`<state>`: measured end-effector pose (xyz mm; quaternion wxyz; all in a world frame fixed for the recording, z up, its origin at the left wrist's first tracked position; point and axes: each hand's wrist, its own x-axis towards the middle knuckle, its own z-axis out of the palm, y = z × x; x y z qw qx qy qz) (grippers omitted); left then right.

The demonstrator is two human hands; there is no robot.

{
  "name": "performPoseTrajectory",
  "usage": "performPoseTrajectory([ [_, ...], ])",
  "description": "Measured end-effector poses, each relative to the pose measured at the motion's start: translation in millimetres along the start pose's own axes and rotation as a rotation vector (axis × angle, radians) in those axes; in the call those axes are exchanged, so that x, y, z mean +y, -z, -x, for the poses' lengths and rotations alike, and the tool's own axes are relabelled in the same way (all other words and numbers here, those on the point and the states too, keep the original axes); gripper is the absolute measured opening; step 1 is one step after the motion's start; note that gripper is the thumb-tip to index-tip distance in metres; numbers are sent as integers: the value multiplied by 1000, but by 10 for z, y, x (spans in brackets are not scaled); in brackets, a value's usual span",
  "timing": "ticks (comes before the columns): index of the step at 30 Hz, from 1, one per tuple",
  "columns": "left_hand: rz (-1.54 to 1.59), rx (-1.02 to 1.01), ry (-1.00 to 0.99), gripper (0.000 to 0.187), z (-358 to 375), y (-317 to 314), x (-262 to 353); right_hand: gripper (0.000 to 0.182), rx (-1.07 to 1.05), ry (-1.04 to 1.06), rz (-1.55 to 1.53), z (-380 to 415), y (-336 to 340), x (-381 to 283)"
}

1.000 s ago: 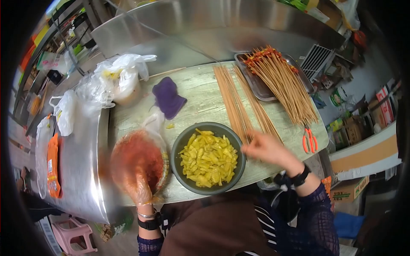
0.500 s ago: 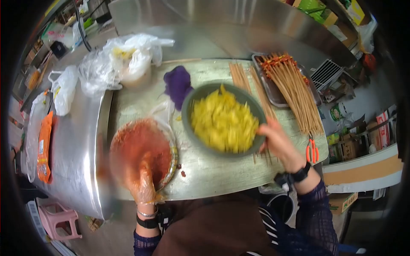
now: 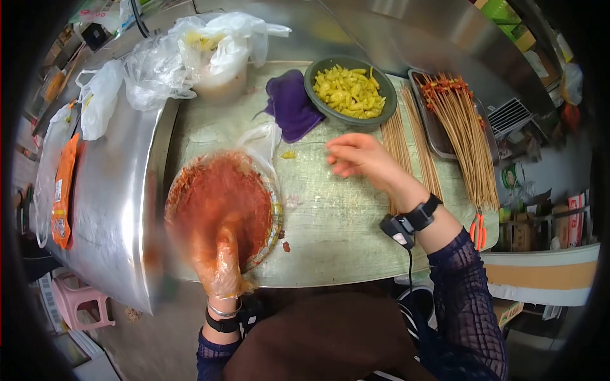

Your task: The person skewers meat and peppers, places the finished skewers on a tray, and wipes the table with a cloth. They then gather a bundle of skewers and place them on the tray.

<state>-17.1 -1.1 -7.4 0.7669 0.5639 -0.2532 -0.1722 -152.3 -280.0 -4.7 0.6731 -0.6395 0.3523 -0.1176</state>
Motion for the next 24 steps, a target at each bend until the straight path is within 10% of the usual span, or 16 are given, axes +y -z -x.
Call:
performPoseTrajectory([
  [5, -162, -26, -33, 37, -18, 47, 16, 17, 106, 838, 942, -447, -592, 136],
  [11, -100, -25, -72, 35, -37, 73, -89, 9, 76, 766, 1269, -288, -629, 182],
  [24, -105, -33, -82, 42, -20, 77, -81, 13, 566, 958, 490, 58, 128, -838],
])
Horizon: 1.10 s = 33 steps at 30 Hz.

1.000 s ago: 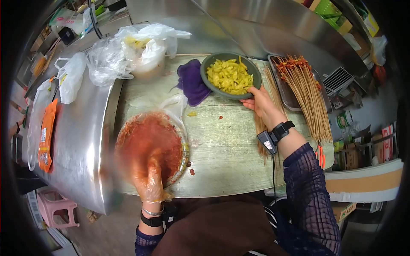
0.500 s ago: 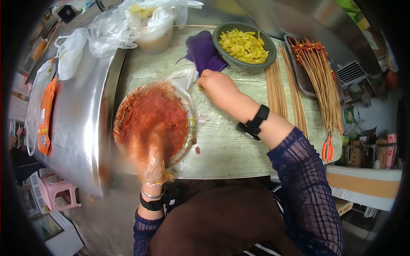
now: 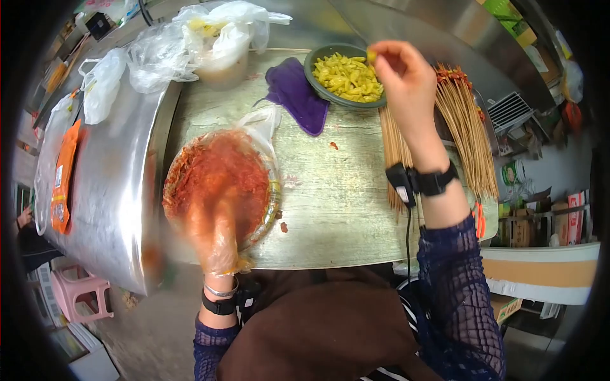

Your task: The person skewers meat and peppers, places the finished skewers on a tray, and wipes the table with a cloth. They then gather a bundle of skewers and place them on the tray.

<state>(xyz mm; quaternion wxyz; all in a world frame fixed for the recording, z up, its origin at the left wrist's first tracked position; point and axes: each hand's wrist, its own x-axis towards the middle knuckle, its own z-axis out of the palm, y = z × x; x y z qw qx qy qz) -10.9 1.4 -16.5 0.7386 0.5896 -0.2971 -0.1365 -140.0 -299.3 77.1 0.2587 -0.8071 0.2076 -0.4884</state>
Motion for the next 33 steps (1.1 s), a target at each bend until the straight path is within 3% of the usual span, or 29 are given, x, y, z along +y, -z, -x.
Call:
performPoseTrajectory([
  [1, -19, 2, 3, 42, 2, 1, 5, 14, 69, 87, 36, -106, 35, 46],
  [4, -62, 6, -15, 40, -20, -10, 35, 20, -124, 160, 438, 10, 76, 409],
  [9, -246, 58, -112, 33, -43, -16, 36, 21, -332, -352, 36, 878, 532, -94],
  [14, -223, 138, -89, 29, -271, -78, -82, 16, -583, -391, 2, 1613, 726, -536],
  [17, -167, 33, -96, 28, -346, -59, -80, 15, -483, -441, -18, 1483, 754, -466],
  [22, -347, 70, -164, 28, -327, -79, -58, 33, -495, 53, 61, 794, 4, -267],
  [24, -355, 55, -132, 30, -315, -9, -112, 43, -508, 72, 116, 592, -563, -13],
  [26, -290, 7, -35, 35, -291, 58, -169, 49, -490, 109, 373, 462, -1131, 344],
  [29, -252, 5, -21, 34, -288, -47, -61, 56, -478, -104, 661, 362, -1661, 552],
  [32, -194, 17, 11, 34, -291, -80, -21, 46, -605, -316, 561, 135, -1597, 185],
  [33, -191, 14, 20, 34, -277, -75, -22, 41, -611, -261, 580, 193, -1614, 212],
])
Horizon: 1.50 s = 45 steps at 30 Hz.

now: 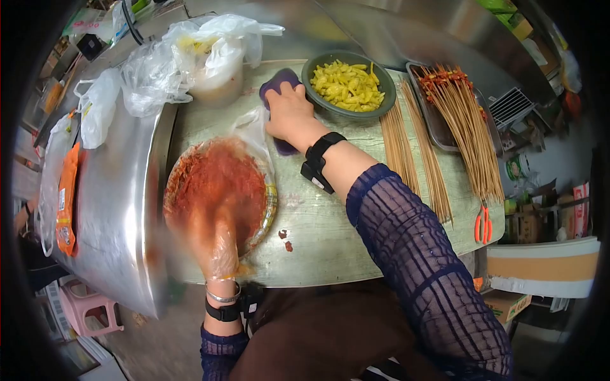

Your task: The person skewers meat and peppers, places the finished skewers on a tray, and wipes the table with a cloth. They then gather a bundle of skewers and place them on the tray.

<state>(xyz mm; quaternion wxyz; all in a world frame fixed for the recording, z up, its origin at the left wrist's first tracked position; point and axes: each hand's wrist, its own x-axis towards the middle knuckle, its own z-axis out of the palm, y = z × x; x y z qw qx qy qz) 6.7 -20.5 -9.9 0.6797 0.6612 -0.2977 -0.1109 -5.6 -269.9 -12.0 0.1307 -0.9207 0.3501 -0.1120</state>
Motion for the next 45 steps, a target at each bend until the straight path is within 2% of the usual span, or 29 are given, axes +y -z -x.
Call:
performPoseTrajectory([
  [2, 51, -13, 40, 34, -14, 4, 18, 30, 43, 93, 71, -2, -146, 96],
  [3, 79, -19, 55, 34, -18, 0, 29, 14, 166, 180, 42, 44, -249, 156],
  [4, 86, -8, 43, 34, -9, -8, 34, 12, 222, 257, -40, 104, -322, 269],
  [6, 95, 7, 22, 35, 0, -12, 17, 10, 108, 187, -365, 324, -56, 341],
  [7, 65, -4, 20, 34, 4, -3, 25, 12, 120, 91, -546, 457, 145, 341],
  [9, 6, -16, 22, 31, -2, 23, 51, 14, 160, 65, -911, 719, 461, 522],
  [10, 46, -10, 25, 32, -8, 24, 22, 13, 199, 12, -1010, 875, 658, 568],
  [12, 128, -4, 28, 32, -31, 12, -50, 16, 247, 37, -1170, 1140, 956, 723],
  [14, 111, 23, 8, 31, -32, 10, -55, 25, 165, -77, -1278, 1343, 1098, 874],
  [17, 57, 51, -20, 29, -19, 6, -57, 41, 5, -73, -757, 1456, 893, 978],
  [18, 37, 49, -53, 28, -25, -2, -54, 62, -49, 2, -326, 1491, 802, 1005],
  [20, -42, 18, -98, 29, -35, 16, -57, 73, 33, 44, -80, 1509, 610, 887],
  [22, -167, -45, -114, 33, -34, 90, -70, 70, 99, 18, -79, 1439, 382, 824],
  [24, -127, -31, -75, 32, -25, 78, -63, 64, 158, 35, -43, 1312, 210, 850],
  [25, -107, -20, -53, 32, -14, 66, -73, 47, 209, 66, -34, 1289, 163, 825],
  [28, -85, 98, -103, 27, -25, 28, -120, 31, 77, 166, -156, 1429, 260, 758],
  [29, -96, 78, -102, 27, -34, 26, -106, 27, 118, 207, -178, 1553, 260, 709],
  [31, -122, 50, -93, 26, -18, 49, -82, 27, 81, 221, -197, 1800, 310, 601],
  [35, 44, 61, -22, 26, -5, 19, -100, 30, -30, 176, -381, 2057, 395, 591],
  [38, 84, 27, -2, 26, 19, 51, -106, 33, -64, 55, -700, 2055, 506, 429],
  [39, 112, 18, 6, 26, 13, 35, -75, 35, 47, 152, -626, 2052, 546, 263],
  [42, 171, 19, 26, 27, -1, -15, 10, 45, -54, 261, -317, 2084, 535, -101],
  [44, 168, 36, 22, 26, -5, -23, -5, 48, 39, 407, -181, 2104, 362, -197],
  [45, 162, 26, 19, 26, -6, -19, -13, 56, -35, 458, -236, 2105, 272, -191],
])
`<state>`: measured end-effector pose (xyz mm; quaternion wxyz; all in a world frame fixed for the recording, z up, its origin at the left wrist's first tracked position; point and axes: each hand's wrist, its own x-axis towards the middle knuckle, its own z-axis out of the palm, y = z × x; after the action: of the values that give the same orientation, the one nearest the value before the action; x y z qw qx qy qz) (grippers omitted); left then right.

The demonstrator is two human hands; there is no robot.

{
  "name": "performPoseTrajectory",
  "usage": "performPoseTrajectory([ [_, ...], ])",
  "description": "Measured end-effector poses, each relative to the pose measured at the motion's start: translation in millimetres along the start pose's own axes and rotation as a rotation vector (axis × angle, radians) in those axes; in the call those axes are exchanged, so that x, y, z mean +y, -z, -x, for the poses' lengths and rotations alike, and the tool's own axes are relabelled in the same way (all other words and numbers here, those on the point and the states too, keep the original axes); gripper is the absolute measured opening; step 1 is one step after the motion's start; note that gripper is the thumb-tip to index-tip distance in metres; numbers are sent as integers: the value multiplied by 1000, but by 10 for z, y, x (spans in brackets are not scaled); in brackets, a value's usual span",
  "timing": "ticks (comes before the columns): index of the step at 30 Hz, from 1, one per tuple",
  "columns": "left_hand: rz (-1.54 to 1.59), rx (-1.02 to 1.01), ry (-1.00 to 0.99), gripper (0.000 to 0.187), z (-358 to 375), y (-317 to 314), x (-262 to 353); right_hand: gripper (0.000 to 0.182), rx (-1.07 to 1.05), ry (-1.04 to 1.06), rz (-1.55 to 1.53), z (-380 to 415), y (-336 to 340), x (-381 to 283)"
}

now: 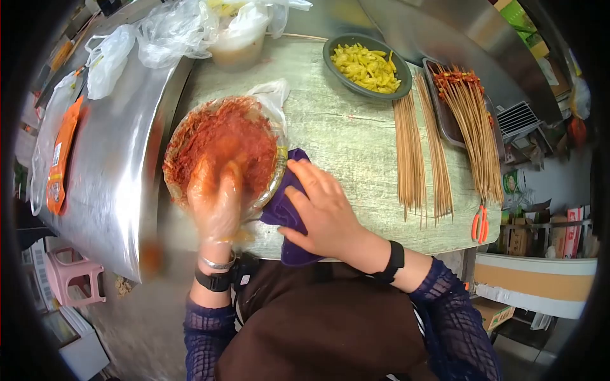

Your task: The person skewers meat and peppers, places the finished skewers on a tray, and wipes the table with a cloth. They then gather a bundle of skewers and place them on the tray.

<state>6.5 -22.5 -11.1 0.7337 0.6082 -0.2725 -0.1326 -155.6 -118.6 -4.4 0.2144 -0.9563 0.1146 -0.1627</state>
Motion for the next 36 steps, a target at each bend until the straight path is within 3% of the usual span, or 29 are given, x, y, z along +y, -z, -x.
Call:
performPoseTrajectory([
  [3, -74, -20, -18, 26, -2, 61, -42, 67, -99, -15, -149, 46, 8, 38],
  [4, -131, -34, -36, 26, -6, 89, -68, 80, -214, 3, -136, 57, 41, 94],
  [10, -85, -33, 4, 26, 16, 50, -12, 89, -438, 235, 13, -115, 121, 220],
  [13, 19, -14, 38, 26, 26, -9, 45, 87, -390, 199, -36, -31, -4, 154],
  [18, -83, -55, -10, 27, 12, 27, 4, 52, -335, 265, -38, 282, -135, 20],
  [20, -9, -22, 27, 26, 41, 28, -14, 52, -281, 278, -32, 408, -164, 31],
  [23, -224, -2, -62, 27, 20, 85, -96, 49, -242, 285, -18, 579, -120, 97],
  [24, -514, -17, -192, 28, 20, 83, 8, 49, -256, 271, -13, 665, -59, 142],
  [25, -391, 3, -94, 26, 23, 135, -79, 48, -270, 244, 0, 773, 16, 186],
  [27, -426, -24, -119, 26, 36, 125, -45, 48, -235, 171, 21, 1015, 183, 275],
  [29, -149, 44, -34, 30, 56, 16, -133, 49, -200, 93, 60, 1287, 325, 378],
  [30, -80, -23, -55, 32, 61, -34, -68, 49, -182, 47, 88, 1458, 413, 434],
  [34, -268, -156, -186, 33, -55, 118, -141, 52, -91, -201, 197, 2157, 744, 548],
  [36, -414, -124, -247, 29, -34, 138, -153, 53, -19, -322, 242, 2448, 841, 589],
])
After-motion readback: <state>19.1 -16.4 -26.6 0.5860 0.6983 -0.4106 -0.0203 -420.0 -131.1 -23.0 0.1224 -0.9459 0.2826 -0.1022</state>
